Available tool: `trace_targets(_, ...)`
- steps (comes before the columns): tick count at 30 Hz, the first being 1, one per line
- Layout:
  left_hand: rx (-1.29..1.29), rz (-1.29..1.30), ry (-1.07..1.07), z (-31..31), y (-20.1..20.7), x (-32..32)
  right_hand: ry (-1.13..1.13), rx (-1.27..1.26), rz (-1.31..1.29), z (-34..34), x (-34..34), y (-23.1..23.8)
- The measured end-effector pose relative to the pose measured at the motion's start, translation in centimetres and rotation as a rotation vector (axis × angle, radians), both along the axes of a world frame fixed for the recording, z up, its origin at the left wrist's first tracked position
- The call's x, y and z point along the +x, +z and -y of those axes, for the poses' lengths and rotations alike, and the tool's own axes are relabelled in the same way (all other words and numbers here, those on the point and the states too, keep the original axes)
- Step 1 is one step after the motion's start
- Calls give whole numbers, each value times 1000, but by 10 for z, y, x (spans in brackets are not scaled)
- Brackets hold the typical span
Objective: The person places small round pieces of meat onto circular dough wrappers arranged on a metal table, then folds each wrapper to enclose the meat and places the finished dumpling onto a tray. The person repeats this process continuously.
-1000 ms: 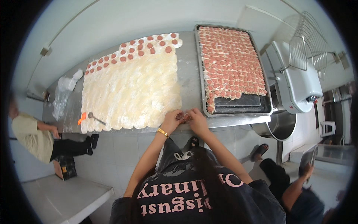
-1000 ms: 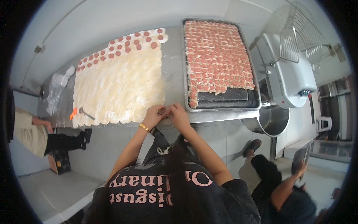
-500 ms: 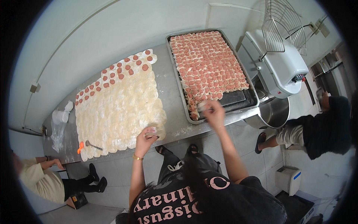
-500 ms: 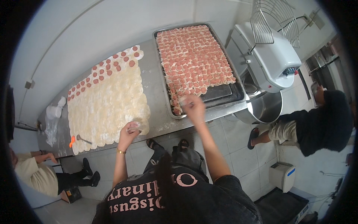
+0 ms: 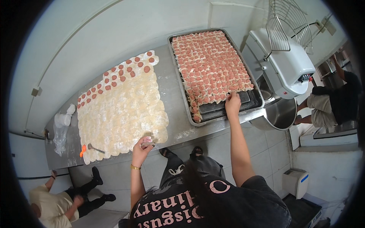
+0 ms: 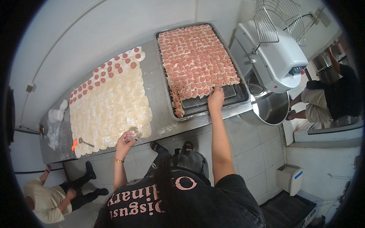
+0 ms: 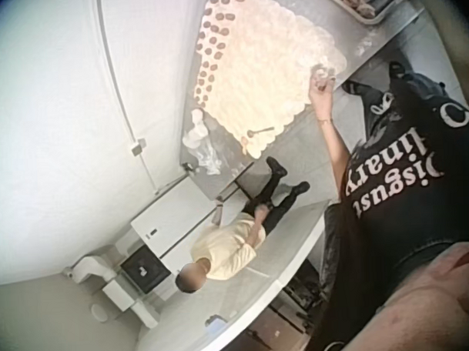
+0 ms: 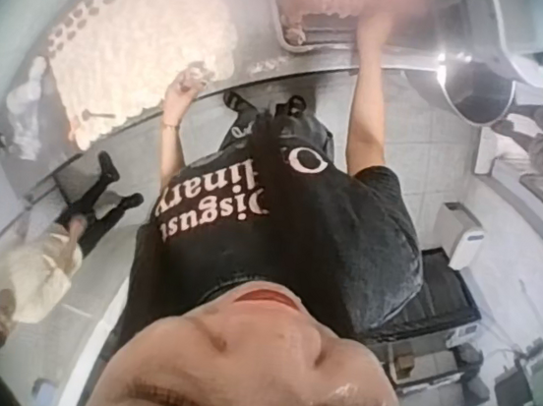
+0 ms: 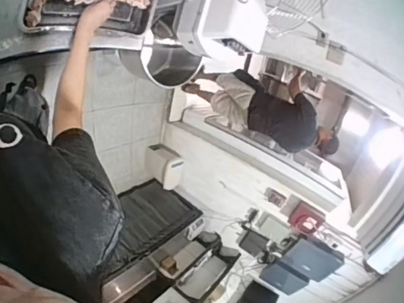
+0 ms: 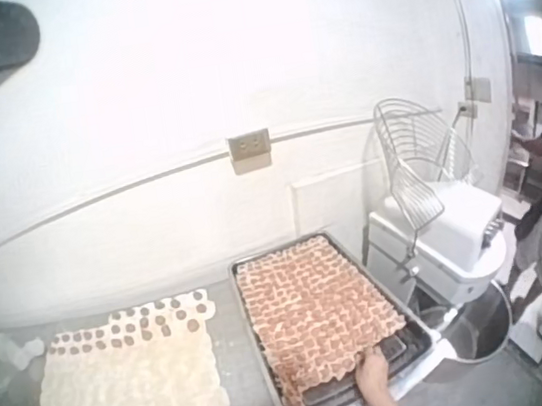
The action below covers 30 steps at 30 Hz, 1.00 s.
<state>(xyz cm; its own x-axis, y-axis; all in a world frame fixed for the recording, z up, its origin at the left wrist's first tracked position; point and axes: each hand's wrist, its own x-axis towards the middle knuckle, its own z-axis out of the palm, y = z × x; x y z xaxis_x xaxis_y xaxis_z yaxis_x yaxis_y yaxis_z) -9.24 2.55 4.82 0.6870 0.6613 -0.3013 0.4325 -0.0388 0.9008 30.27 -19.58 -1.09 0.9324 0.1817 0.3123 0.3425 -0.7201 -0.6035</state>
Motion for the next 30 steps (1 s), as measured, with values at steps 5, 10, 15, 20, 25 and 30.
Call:
trace_targets(5,32,7,5,5,0,-4,-30,49,-44,-4,3,4)
trace_targets(10,15,8,-3,2,-4,-8,29,189,-61,-2,5,3)
trace_targets(15,57,-6,-7,-4,-9,-15,-16,101,-61,-2,9,0)
trace_targets(20,87,24,2,-18,-3,-27,2,192,-109,-1,10,-1)
trace_targets(25,165,9,62,-75,13,-44,31,14,-69,6,14,-7)
trace_targets(30,526,-84,269,-214,25,-72,-27,147,-103,22,18,-11)
